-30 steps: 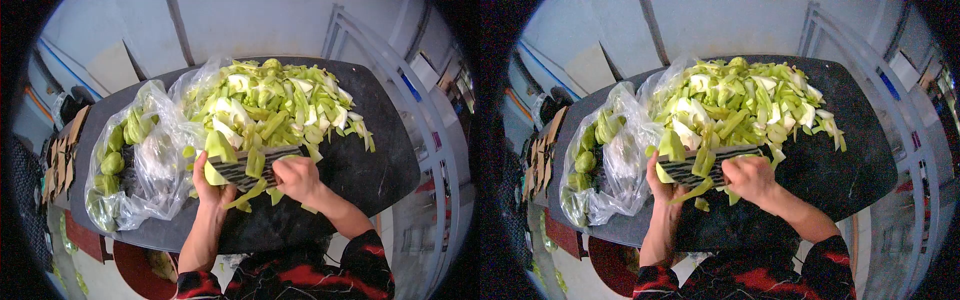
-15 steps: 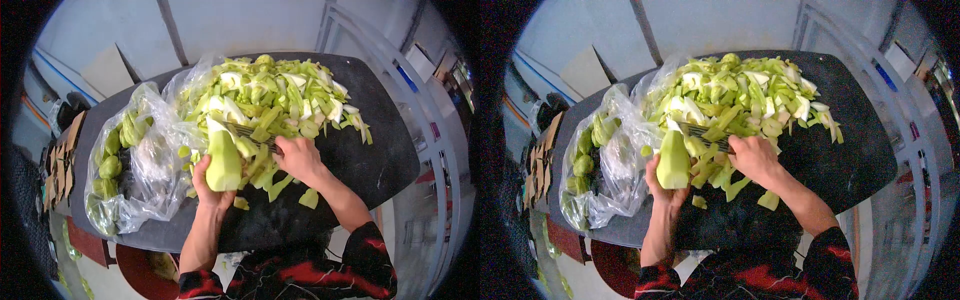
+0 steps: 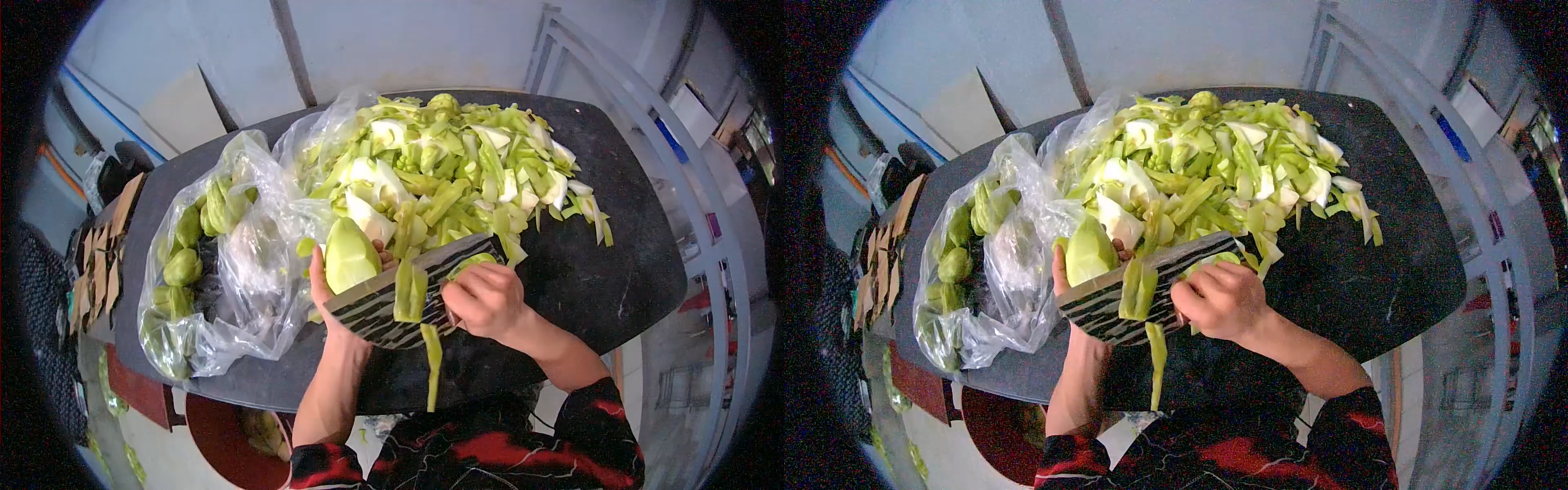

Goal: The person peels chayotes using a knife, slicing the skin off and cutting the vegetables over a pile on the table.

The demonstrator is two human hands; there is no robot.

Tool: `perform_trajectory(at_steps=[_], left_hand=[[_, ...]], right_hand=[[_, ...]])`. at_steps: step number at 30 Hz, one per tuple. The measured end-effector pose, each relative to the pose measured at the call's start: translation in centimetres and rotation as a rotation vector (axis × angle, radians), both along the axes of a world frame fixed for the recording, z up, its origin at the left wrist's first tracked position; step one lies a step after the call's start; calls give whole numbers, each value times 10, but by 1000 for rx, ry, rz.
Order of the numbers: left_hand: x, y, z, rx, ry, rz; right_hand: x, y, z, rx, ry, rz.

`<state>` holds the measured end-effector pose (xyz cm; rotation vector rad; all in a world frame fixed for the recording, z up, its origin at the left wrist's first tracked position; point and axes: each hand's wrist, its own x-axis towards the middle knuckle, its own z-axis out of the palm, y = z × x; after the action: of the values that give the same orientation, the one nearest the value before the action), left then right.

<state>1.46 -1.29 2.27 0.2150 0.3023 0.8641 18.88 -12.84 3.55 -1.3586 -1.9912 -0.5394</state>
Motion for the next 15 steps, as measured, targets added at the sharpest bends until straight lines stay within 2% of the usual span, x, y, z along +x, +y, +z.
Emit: perform_trajectory(at_steps=[3,8,11,13,14,15], left_hand=[[1,0,-1,55,-81,-48],[3,-3,-3,122,23,-3],[-1,0,-11,176,-96,-99],[0,-10,2,43,269,67],[1,-10,7,104,230,28],[1,-6,4,48,225,51]], right_hand=[[-4,1,-1,15,-37,3],[-9,-1,2,20,-62,-29],[-8,-1,0,23,-99,-34],[0,5,-4,-90,39,-35],[3,7,-6,-129,92,-107],[5,7,-4,-124,83,-107]])
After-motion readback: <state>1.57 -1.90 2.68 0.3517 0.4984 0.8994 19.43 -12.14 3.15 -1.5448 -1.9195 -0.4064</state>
